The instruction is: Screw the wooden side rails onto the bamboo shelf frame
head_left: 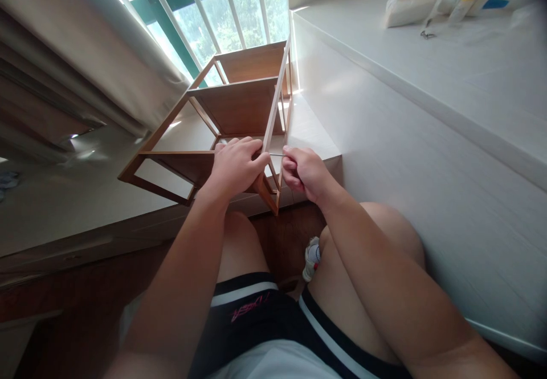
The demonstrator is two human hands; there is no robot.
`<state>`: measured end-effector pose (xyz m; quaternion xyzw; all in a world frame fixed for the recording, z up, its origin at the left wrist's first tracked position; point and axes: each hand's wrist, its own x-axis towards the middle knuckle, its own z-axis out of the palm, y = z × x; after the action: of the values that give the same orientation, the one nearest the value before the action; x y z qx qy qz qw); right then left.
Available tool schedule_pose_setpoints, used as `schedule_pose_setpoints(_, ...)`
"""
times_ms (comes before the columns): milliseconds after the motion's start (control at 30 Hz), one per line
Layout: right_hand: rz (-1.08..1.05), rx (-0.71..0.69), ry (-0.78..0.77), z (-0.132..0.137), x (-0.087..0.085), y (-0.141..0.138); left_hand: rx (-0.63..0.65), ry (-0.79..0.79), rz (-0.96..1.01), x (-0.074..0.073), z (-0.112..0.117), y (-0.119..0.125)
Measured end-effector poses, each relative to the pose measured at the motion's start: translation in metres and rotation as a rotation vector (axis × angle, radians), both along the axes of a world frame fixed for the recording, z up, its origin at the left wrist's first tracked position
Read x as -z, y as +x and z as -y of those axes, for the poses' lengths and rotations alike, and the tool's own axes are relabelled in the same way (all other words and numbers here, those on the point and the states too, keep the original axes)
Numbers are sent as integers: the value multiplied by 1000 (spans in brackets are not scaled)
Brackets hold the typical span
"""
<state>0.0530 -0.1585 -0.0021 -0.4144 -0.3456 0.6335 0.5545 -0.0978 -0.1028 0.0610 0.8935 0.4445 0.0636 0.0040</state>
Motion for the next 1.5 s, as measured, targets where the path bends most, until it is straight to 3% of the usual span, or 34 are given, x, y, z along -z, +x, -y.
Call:
schedule_pose_setpoints(200, 314, 162, 245, 2, 2, 5, -2, -13, 5, -2, 1, 2)
schedule_pose_setpoints(300, 559, 189, 358, 5, 2, 10, 2, -16, 6, -2, 0, 1)
schedule_pose_setpoints(400, 669, 185, 416, 6, 4, 13, -3, -14, 8, -1, -1, 1)
schedule_pose_setpoints(700, 563, 212, 427, 5, 14, 8, -1, -25, 26, 0, 0, 0)
schedule_pose_setpoints(1033, 253, 277, 262, 4, 10, -13, -3, -12, 56, 1, 1, 0)
schedule_pose_setpoints(1233, 51, 124, 109, 4, 0, -9, 1, -12, 58, 1, 1, 1)
schedule_pose_setpoints(1333, 42, 31, 55, 5, -6, -3, 0, -13, 54, 1, 1, 1)
schedule_pose_setpoints(1500, 147, 118, 116, 5, -9, 0, -15, -26, 45, 0, 1, 2)
